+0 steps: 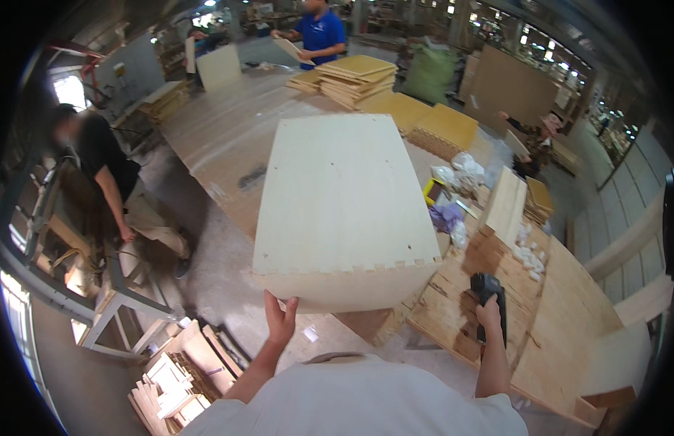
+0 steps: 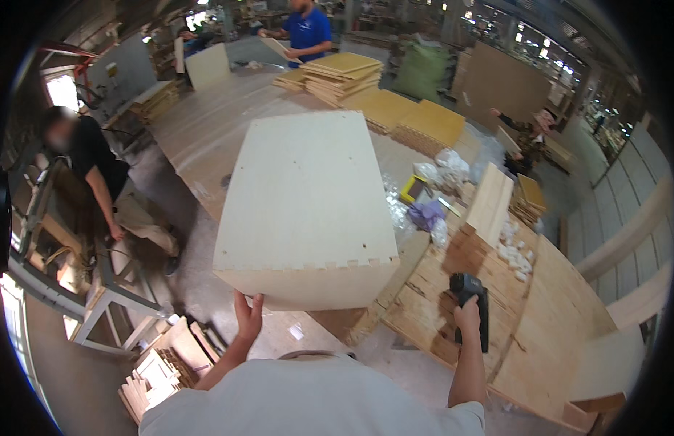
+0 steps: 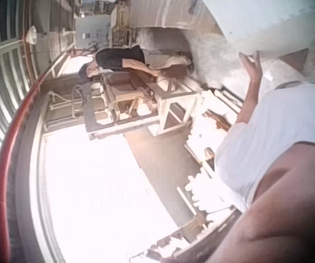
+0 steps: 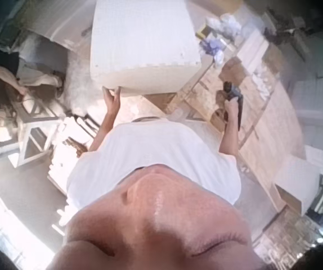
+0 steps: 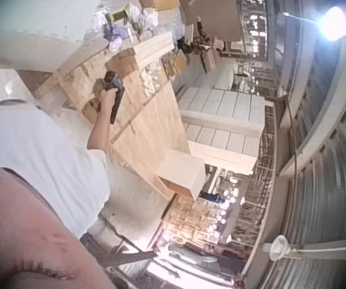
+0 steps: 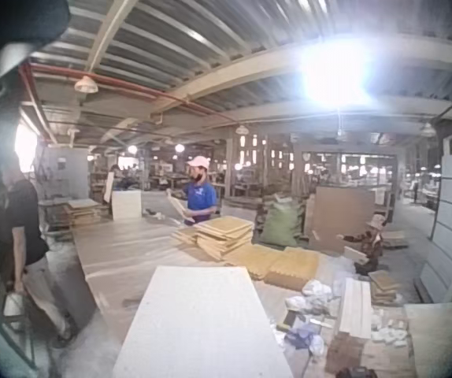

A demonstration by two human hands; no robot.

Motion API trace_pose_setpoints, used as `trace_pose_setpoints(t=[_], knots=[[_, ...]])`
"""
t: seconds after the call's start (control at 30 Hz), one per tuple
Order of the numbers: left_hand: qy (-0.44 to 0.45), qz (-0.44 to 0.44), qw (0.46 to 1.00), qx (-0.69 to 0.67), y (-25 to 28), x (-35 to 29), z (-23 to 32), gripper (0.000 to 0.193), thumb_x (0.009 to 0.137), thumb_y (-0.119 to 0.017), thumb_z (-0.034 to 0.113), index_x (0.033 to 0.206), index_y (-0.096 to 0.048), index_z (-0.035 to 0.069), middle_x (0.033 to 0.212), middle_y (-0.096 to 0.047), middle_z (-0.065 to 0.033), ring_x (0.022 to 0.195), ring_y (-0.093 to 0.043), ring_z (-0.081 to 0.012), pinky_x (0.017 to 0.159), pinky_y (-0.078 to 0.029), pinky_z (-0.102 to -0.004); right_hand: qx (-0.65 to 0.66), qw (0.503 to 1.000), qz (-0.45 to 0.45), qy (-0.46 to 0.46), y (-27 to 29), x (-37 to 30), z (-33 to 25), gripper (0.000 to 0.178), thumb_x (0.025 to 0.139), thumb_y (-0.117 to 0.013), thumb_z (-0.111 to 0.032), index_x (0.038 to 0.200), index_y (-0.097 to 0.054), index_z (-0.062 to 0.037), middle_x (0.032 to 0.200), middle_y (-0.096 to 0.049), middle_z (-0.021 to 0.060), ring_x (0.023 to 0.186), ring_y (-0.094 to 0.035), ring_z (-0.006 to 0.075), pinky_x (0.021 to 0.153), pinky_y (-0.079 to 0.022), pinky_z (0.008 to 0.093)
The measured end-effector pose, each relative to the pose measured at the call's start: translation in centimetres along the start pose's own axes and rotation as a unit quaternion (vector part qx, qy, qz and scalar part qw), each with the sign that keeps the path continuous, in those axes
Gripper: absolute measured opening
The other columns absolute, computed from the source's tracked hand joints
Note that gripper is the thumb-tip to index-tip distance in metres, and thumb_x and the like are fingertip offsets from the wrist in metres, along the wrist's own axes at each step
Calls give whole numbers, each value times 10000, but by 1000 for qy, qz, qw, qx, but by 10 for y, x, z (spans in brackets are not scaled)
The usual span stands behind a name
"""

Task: The person assembles a wooden box by aligning panels and securing them with a pneumatic nail gun. They repeatedly position the box, fire nails along the edges, and flip the unit to access different sides. The person also applies adhesive to edges and attaches trim pieces before nailing them in place.

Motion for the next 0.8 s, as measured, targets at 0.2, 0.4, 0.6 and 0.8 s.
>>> trace_pose_setpoints(t=[0.2,0.4,0.6,0.8], knots=[[46,-148,977,-145,-14,19,-12,286,849,-666,157,1059,-603,-28,977,-664,-133,914,-611,-201,818,-469,-327,274,954,-101,62,71,-79,-54,314,749,-613,-111,1026,-510,-5,730,-585,92,548,-587,184,503,-486,322],[37,-127,969,-209,-15,23,-12,273,842,-692,171,1018,-619,-25,940,-671,-105,880,-607,-161,781,-476,-306,364,918,-69,143,203,-186,-149,265,803,-604,-104,1039,-512,-29,752,-546,49,529,-580,145,478,-471,285],[-72,-151,975,-150,-15,27,-17,274,835,-693,221,990,-614,9,875,-649,-140,814,-632,-256,721,-486,-342,338,923,-92,161,267,-252,-246,385,830,-647,-179,1135,-512,13,849,-633,101,516,-595,167,466,-501,295],[-137,-152,974,-96,-8,35,8,316,831,-690,303,971,-612,31,849,-632,-156,738,-618,-340,651,-485,-392,304,931,-135,148,257,-266,-292,408,822,-665,-193,1123,-502,29,956,-666,159,508,-597,164,440,-521,283]])
Point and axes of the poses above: each hand's wrist, its own x-axis towards the middle knuckle, its own y-axis out of the back of the hand, z = x × y, the point moved 10 cm from there along x, towards the middle knuckle
